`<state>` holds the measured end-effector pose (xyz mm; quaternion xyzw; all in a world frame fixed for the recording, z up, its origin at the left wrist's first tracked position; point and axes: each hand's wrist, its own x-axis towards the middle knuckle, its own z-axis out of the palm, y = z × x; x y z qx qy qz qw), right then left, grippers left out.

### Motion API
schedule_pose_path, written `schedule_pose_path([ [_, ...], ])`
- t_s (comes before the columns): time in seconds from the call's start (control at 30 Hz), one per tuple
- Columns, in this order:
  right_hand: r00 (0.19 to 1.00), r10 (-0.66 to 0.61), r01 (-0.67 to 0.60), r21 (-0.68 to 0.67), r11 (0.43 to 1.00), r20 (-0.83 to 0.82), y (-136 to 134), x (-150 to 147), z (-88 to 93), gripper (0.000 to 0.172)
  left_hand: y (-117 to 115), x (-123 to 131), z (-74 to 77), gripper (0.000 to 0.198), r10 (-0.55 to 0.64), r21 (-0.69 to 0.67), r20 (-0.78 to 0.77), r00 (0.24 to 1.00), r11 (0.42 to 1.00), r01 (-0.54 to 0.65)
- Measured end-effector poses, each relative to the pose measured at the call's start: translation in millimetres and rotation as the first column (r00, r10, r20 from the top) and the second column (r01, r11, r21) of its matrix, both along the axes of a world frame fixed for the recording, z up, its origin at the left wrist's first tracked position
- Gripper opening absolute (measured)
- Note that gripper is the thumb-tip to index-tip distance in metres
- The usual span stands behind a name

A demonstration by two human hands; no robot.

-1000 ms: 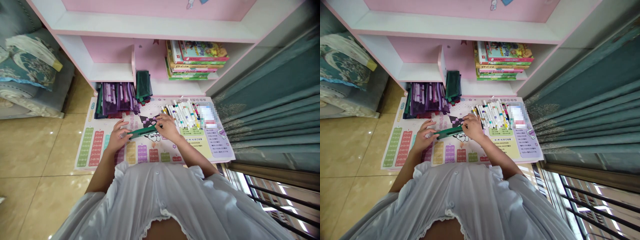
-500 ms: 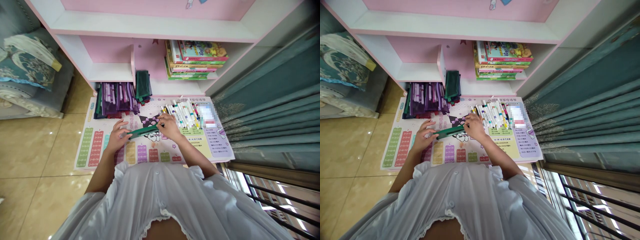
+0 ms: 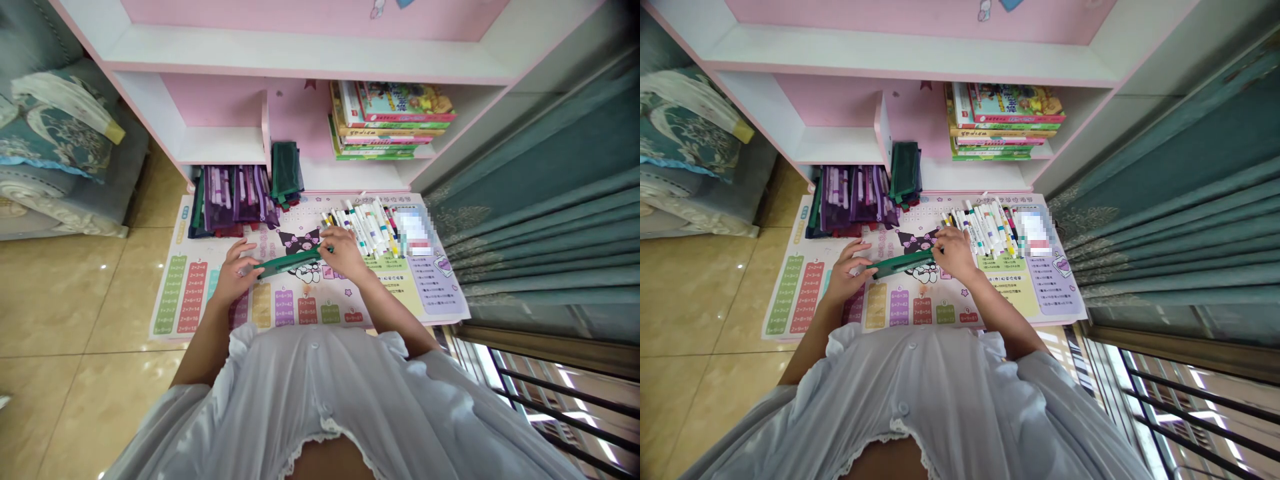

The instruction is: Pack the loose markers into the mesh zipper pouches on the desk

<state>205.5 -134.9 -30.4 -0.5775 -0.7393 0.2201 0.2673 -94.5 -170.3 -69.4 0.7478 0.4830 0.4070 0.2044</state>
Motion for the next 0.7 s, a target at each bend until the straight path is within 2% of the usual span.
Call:
schedule_pose_path([
  [0.7,0.999,-0.027,0.027,-0.020,0.999,-0.021,2.4,8.1,-0.5,0.020,0.5,-0.6,-0.9,0.023,-0.011,0.014,0.008,1.000,1.000,0.010],
])
